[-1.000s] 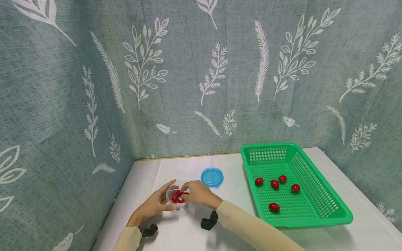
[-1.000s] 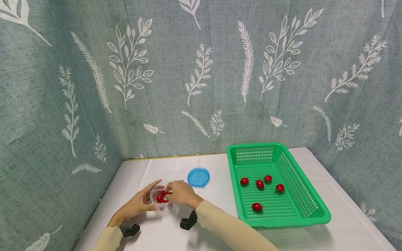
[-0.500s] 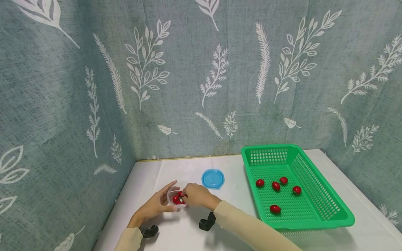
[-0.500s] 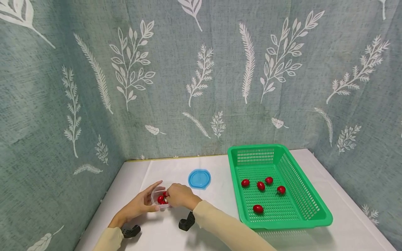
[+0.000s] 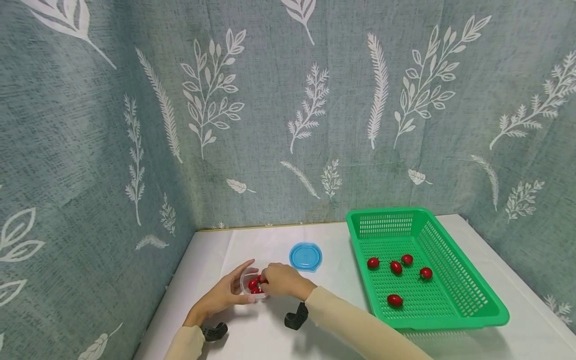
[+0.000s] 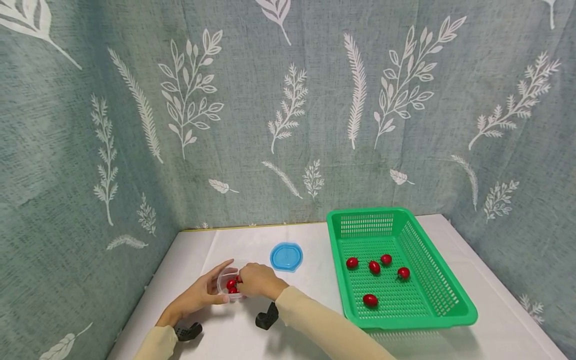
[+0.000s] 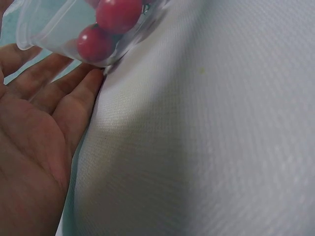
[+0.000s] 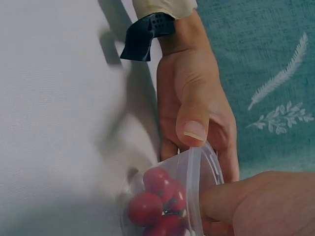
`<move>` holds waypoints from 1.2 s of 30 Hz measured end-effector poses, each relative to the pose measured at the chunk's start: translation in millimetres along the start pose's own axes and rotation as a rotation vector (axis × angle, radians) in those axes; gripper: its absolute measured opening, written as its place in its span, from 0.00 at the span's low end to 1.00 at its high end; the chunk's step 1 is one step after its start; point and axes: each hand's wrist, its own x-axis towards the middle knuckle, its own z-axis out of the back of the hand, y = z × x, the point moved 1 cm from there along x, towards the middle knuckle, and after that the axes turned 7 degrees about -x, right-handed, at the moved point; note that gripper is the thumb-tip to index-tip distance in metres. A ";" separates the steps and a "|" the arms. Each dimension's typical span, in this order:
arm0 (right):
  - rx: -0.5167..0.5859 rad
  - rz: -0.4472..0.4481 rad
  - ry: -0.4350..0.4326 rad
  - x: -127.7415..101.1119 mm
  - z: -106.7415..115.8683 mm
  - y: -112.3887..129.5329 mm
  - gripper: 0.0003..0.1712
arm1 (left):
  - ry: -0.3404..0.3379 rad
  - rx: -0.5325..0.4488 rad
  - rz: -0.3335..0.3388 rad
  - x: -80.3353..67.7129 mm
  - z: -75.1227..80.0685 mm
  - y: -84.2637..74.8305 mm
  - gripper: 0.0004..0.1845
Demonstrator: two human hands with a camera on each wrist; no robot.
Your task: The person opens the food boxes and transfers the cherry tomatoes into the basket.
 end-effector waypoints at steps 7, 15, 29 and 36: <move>-0.027 -0.007 0.007 1.2 -2.2 -0.7 0.16 | 0.010 -0.022 -0.007 -0.2 -0.4 0.6 0.54; 0.014 -0.006 0.023 1.8 -3.5 0.1 0.08 | 0.043 -0.045 -0.030 -1.4 0.7 -0.1 0.55; 0.212 -0.015 0.085 1.1 -4.5 -6.9 0.09 | 0.035 -0.023 -0.026 -1.8 0.4 1.4 0.55; 0.317 0.001 0.039 0.0 -1.0 -12.6 0.06 | 0.027 -0.010 -0.008 -0.8 0.6 -0.2 0.55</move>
